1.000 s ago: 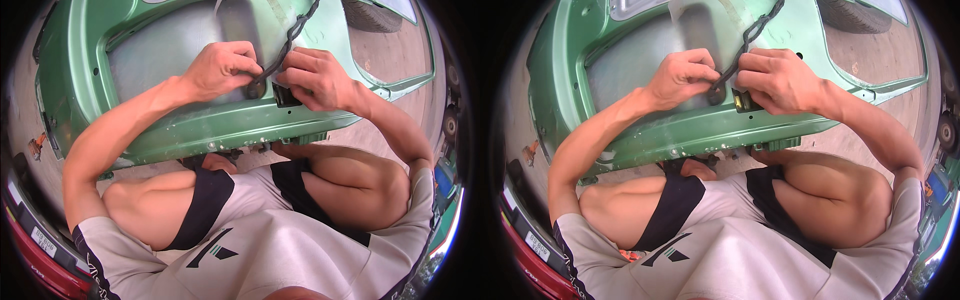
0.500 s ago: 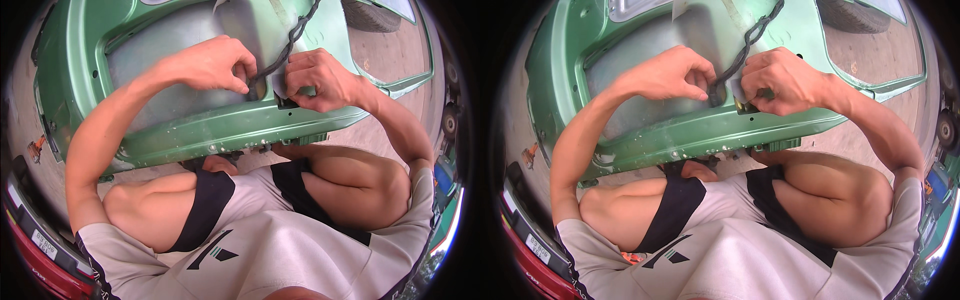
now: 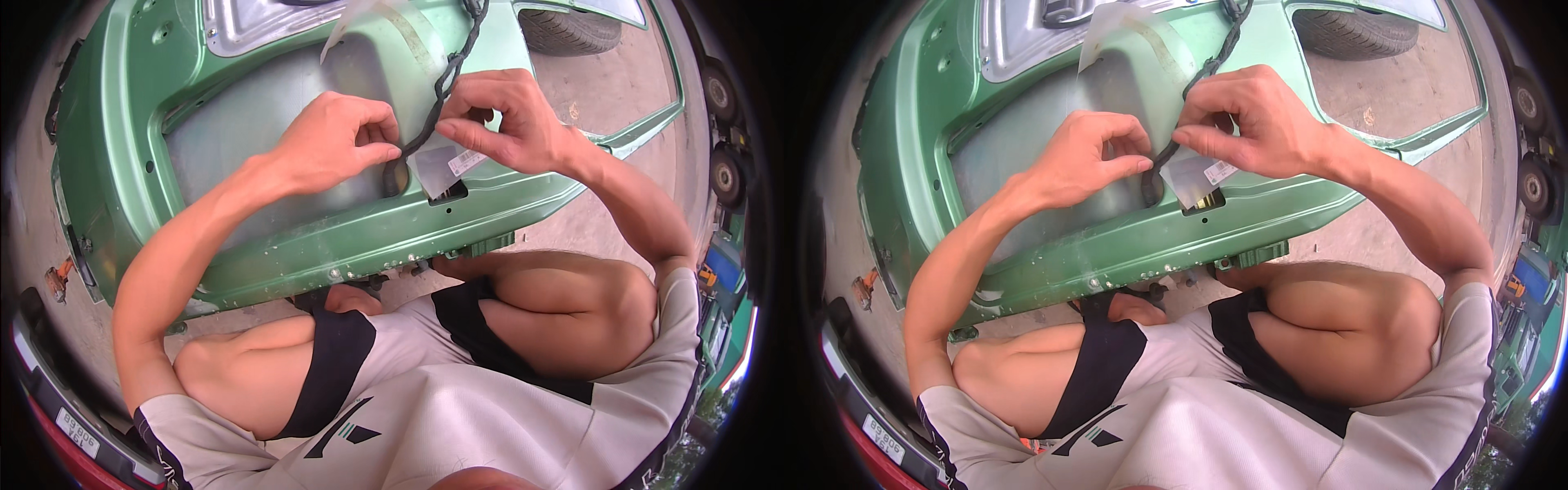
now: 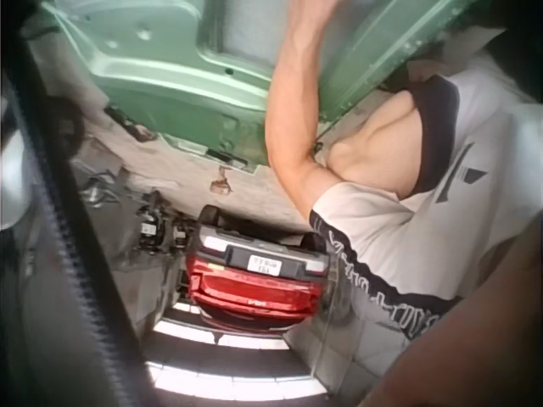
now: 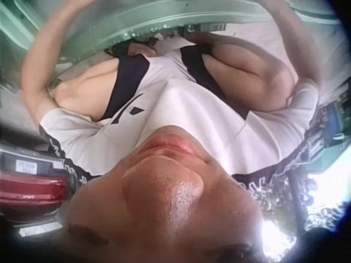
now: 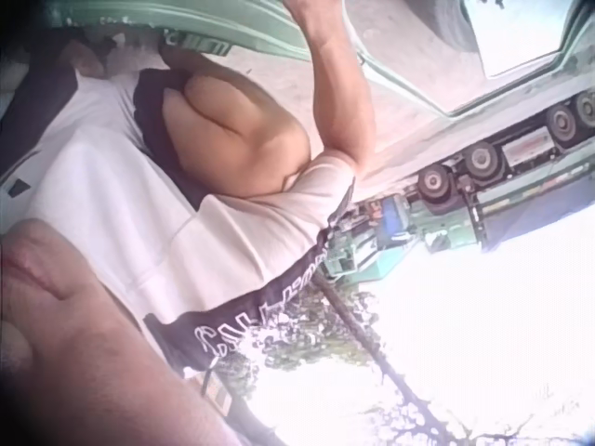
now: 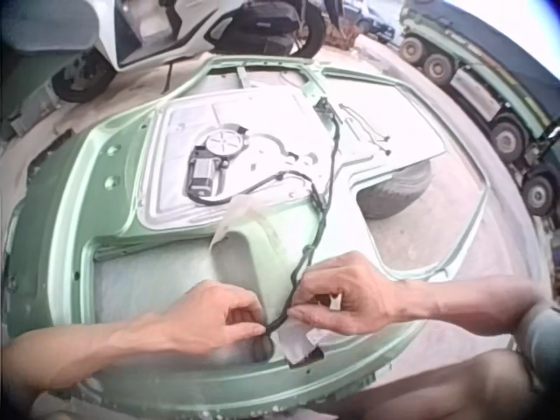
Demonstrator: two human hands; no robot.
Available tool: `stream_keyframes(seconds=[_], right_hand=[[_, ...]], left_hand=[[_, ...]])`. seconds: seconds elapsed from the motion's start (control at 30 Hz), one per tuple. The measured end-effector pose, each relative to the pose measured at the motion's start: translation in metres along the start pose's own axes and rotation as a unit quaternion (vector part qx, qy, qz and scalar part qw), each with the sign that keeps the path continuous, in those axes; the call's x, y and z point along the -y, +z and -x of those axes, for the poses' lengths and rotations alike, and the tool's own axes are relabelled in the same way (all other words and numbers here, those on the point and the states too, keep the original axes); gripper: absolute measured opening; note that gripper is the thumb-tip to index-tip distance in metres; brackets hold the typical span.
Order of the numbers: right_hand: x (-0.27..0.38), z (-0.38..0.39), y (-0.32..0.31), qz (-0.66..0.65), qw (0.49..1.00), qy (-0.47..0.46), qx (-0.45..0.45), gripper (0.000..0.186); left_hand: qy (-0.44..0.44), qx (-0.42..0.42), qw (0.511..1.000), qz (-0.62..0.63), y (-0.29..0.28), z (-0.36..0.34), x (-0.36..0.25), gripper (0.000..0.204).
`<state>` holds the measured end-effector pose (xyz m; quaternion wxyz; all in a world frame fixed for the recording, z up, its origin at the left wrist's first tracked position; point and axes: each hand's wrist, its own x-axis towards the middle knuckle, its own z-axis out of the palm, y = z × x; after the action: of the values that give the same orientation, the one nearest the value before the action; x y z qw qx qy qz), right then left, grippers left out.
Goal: The person places a plastic sheet onto the internal frame of a green car door, smooths it down by hand, and then threads a wiring harness through an opening in the sheet.
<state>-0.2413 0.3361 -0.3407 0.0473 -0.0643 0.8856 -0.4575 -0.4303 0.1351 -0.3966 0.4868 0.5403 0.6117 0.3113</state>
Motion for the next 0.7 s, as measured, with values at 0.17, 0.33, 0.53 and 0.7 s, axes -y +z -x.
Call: stream_keyframes(seconds=[0.17,0.33,0.53,0.7], right_hand=[[-0.033,-0.020,-0.024,0.228,0.953,0.005,-0.198,0.032],[-0.057,-0.037,-0.038,0.228,0.968,0.093,-0.041,0.046],[-0.053,-0.046,-0.044,0.204,0.967,0.154,-0.011,0.036],[-0.032,-0.069,-0.046,0.318,0.916,0.222,0.099,0.027]], left_hand=[[0.131,-0.274,0.930,-0.206,-0.015,-0.011,-0.003,0.026],[0.145,-0.348,0.880,-0.289,-0.017,-0.021,0.008,0.036],[0.081,-0.406,0.869,-0.271,-0.058,-0.027,0.022,0.037],[0.051,-0.325,0.932,-0.151,-0.081,-0.039,0.022,0.023]])
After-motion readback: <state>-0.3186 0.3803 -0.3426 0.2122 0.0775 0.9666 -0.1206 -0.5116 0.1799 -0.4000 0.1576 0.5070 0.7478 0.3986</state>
